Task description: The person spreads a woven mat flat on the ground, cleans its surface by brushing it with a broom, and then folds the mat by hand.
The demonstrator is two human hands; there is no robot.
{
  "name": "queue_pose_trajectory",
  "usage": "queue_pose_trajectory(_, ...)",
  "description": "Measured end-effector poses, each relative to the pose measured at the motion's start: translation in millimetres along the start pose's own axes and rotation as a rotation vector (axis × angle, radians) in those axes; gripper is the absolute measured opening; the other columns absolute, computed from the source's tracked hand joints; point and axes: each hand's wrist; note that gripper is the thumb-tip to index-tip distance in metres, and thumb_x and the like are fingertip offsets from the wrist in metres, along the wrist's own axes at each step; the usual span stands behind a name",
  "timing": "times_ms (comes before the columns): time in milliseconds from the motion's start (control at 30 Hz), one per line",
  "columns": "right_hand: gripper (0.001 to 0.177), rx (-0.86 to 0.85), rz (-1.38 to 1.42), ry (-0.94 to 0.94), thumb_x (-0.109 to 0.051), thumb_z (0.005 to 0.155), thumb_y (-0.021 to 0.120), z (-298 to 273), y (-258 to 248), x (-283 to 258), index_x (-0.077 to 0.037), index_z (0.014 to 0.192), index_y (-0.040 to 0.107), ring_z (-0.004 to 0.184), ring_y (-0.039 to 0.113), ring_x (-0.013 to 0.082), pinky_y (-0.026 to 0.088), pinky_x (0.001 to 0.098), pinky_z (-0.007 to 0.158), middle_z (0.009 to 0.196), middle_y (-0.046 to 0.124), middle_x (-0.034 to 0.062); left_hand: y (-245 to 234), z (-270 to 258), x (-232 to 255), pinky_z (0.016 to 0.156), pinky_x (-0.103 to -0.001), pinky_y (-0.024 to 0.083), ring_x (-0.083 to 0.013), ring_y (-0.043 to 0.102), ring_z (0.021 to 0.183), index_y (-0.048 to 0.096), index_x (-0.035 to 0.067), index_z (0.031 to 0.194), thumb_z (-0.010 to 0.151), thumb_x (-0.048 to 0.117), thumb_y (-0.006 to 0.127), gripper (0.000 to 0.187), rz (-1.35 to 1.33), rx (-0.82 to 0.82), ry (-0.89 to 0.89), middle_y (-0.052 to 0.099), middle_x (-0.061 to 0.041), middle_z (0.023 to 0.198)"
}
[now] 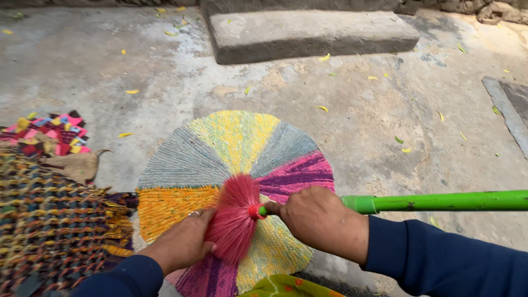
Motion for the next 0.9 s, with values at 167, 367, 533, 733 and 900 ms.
queue_pose_trajectory(167, 0.055, 0.255, -0.031, -0.017, -0.009, 0.093, 0.052, 2.6, -47.7, -10.2, -0.027, 0.145, 0.058, 0.056, 0.068, 0.0261, 0.052, 0.0415, 0.049, 0.059, 0.064, 0.0079, -33.0, -49.0, 12.6, 0.115, -0.044, 0.039, -0.0397, 0.045, 0.138, 0.031, -0.002, 0.148, 0.085, 0.024, 0.077, 0.082, -0.012, 0.168, 0.014, 0.045, -0.027, 0.148)
queue_pose_trajectory(367, 0.032, 0.358, -0.077, -0.032, -0.014, 0.091, 0.057, -1.8, -90.3, -24.4, -0.023, 0.115, 0.076, 0.064, 0.071, 0.0276, 0.053, 0.0421, 0.055, 0.066, 0.07, 0.0083, -81.4, -115.9, 30.5, 0.115, -0.044, 0.036, -0.0388, 0.038, 0.142, 0.028, 0.003, 0.155, 0.086, 0.023, 0.077, 0.088, 0.057, 0.235, -0.047, 0.038, -0.026, 0.156)
queue_pose_trajectory(533, 0.023, 0.436, -0.191, -0.06, -0.015, 0.09, 0.06, -38.5, -138.3, -51.7, -0.022, 0.096, 0.08, 0.068, 0.071, 0.0274, 0.052, 0.0423, 0.058, 0.07, 0.07, 0.0078, -110.6, -171.7, 85.8, 0.116, -0.042, 0.04, -0.0379, 0.046, 0.138, 0.031, 0.003, 0.15, 0.085, 0.025, 0.074, 0.081, 0.108, 0.301, 0.01, 0.043, -0.022, 0.152)
queue_pose_trajectory(733, 0.038, 0.416, -0.225, -0.078, -0.014, 0.089, 0.059, -110.4, -199.9, -81.0, -0.033, 0.117, 0.076, 0.06, 0.07, 0.0301, 0.052, 0.0431, 0.052, 0.063, 0.069, 0.0107, -131.5, -228.5, 141.3, 0.114, -0.045, 0.038, -0.0376, 0.041, 0.141, 0.031, 0.005, 0.153, 0.087, 0.024, 0.072, 0.08, 0.153, 0.422, 0.077, 0.034, -0.023, 0.157)
queue_pose_trajectory(900, 0.043, 0.468, -0.274, -0.002, -0.012, 0.093, 0.055, -152.3, -221.1, -110.2, -0.038, 0.122, 0.074, 0.057, 0.069, 0.0311, 0.052, 0.043, 0.05, 0.062, 0.067, 0.0106, -137.8, -263.8, 155.5, 0.114, -0.046, 0.038, -0.0398, 0.039, 0.142, 0.035, 0.002, 0.148, 0.088, 0.024, 0.071, 0.074, 0.251, 0.601, 0.162, 0.038, -0.026, 0.153)
Point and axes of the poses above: each hand's wrist, its own z-axis towards the middle knuckle, its own y-axis out of the palm, x = y × z
